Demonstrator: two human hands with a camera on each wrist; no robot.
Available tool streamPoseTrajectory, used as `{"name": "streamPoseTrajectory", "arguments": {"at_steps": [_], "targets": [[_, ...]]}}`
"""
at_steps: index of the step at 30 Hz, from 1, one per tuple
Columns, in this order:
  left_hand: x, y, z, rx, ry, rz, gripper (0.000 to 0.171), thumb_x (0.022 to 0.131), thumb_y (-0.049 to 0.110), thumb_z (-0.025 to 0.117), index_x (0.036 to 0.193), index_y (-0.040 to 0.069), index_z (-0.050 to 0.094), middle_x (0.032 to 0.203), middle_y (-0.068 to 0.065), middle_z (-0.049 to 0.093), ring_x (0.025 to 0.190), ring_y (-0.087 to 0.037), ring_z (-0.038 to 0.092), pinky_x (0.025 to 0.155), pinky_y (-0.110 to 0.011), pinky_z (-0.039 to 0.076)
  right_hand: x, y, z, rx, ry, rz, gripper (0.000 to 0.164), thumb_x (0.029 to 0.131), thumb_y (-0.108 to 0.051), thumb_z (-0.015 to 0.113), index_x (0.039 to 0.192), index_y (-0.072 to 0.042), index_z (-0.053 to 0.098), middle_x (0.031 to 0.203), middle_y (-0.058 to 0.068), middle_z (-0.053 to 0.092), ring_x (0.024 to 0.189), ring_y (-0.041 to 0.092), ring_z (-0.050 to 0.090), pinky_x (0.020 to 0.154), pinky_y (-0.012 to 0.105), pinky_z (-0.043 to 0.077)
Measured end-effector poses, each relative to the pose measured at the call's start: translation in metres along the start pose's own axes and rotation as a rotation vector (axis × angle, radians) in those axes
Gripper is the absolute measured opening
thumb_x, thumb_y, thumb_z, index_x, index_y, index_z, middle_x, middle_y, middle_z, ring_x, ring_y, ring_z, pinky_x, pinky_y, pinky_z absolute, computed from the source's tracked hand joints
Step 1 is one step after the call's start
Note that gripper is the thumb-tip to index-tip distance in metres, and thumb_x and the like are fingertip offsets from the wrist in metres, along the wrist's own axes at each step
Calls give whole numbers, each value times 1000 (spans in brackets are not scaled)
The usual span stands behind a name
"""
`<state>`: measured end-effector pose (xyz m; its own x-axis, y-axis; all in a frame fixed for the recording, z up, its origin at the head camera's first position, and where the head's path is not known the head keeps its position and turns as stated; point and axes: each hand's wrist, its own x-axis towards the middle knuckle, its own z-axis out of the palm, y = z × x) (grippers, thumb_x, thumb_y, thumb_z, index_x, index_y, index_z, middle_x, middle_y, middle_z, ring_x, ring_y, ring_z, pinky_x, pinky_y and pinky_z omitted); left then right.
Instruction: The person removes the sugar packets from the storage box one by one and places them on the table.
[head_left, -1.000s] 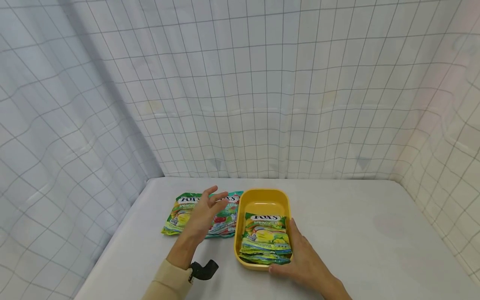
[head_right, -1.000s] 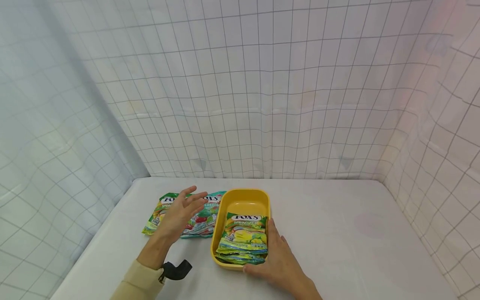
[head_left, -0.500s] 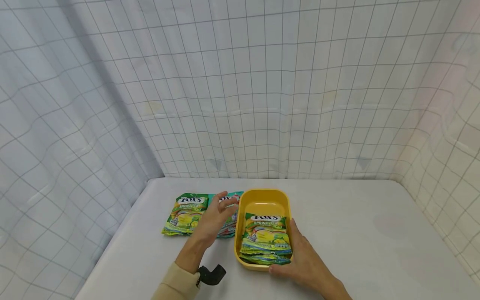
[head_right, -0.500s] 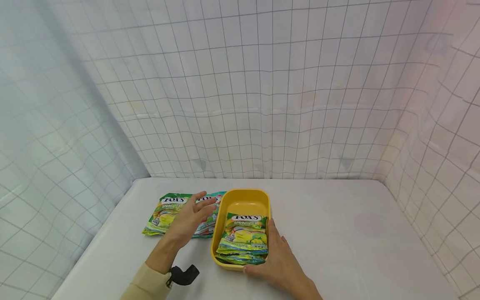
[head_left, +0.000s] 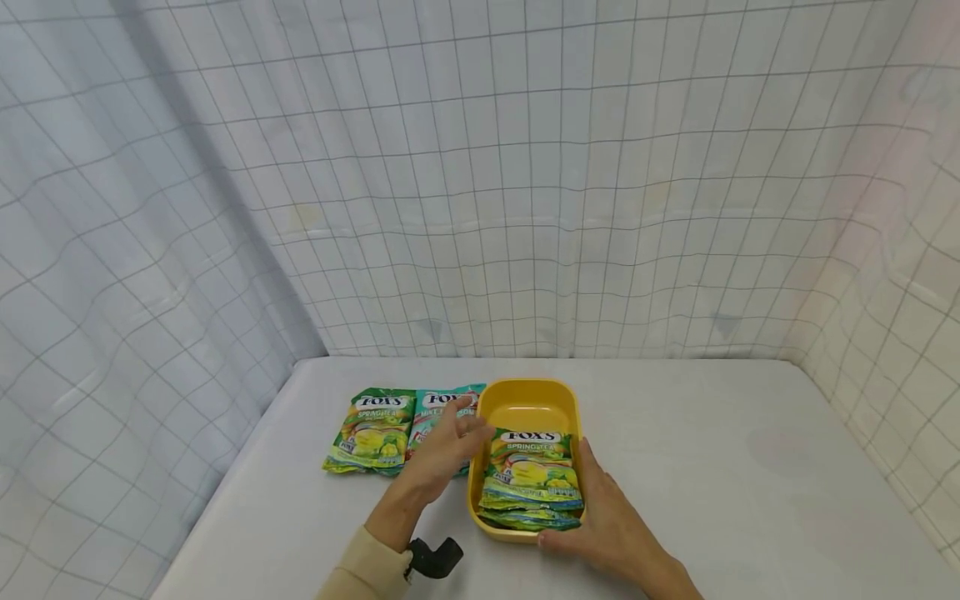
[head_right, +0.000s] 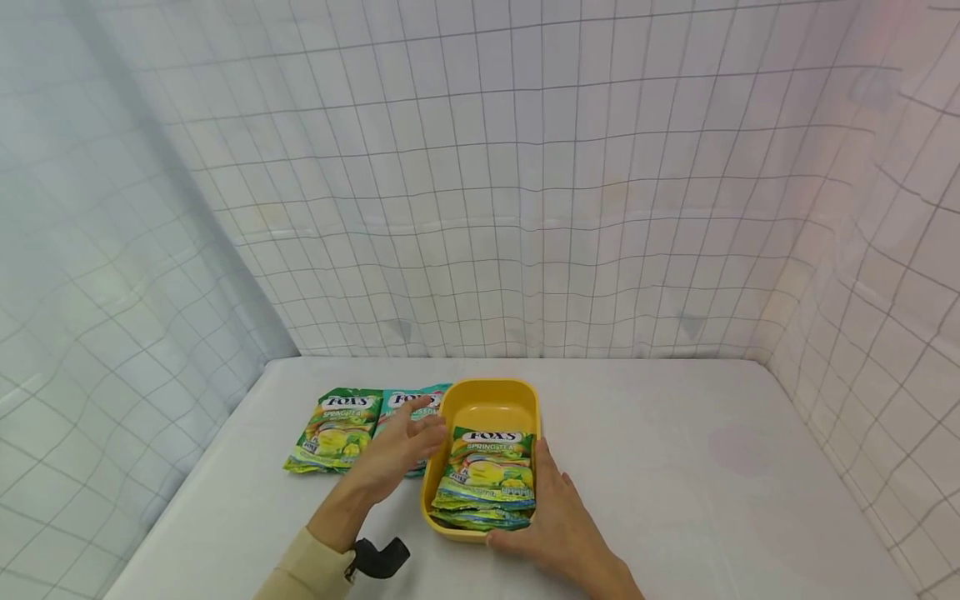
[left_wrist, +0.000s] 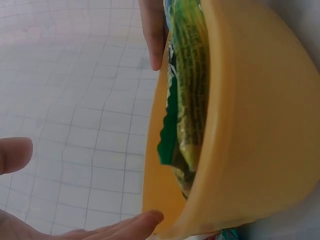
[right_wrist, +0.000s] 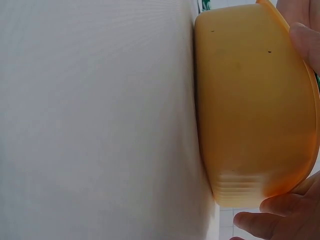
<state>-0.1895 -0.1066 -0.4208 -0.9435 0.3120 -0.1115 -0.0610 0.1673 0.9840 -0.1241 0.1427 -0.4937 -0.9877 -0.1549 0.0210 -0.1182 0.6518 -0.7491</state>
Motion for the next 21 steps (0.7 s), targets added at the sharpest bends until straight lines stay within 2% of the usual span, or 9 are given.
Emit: {"name": "streamPoseTrajectory", "arguments": {"at_steps": [10,16,21], "targets": [[4,-6,9,-8,-17,-41,81,101,23,65,157,-3,12,154,-37,33,136,-47,45,111,-67,30,0,-1,0,-26,3,29,146,60,-76,83,164,-6,8,166,15,23,141,34,39,112,57,35],[4,-5,14,-17,-34,-50,77,102,19,61,156,-6,13,157,-36,29,142,-48,35,113,-66,26,0,0,0,-14,7,19,146,61,-76,82,164,-6,7,166,15,22,141,35,38,112,58,35],[5,-8,20,-14,-48,-75,79,103,24,62,156,-8,12,157,-35,29,141,-46,38,113,-63,28,0,1,0,-5,-7,18,145,63,-76,82,164,-5,5,166,16,21,142,36,36,112,59,34]]}}
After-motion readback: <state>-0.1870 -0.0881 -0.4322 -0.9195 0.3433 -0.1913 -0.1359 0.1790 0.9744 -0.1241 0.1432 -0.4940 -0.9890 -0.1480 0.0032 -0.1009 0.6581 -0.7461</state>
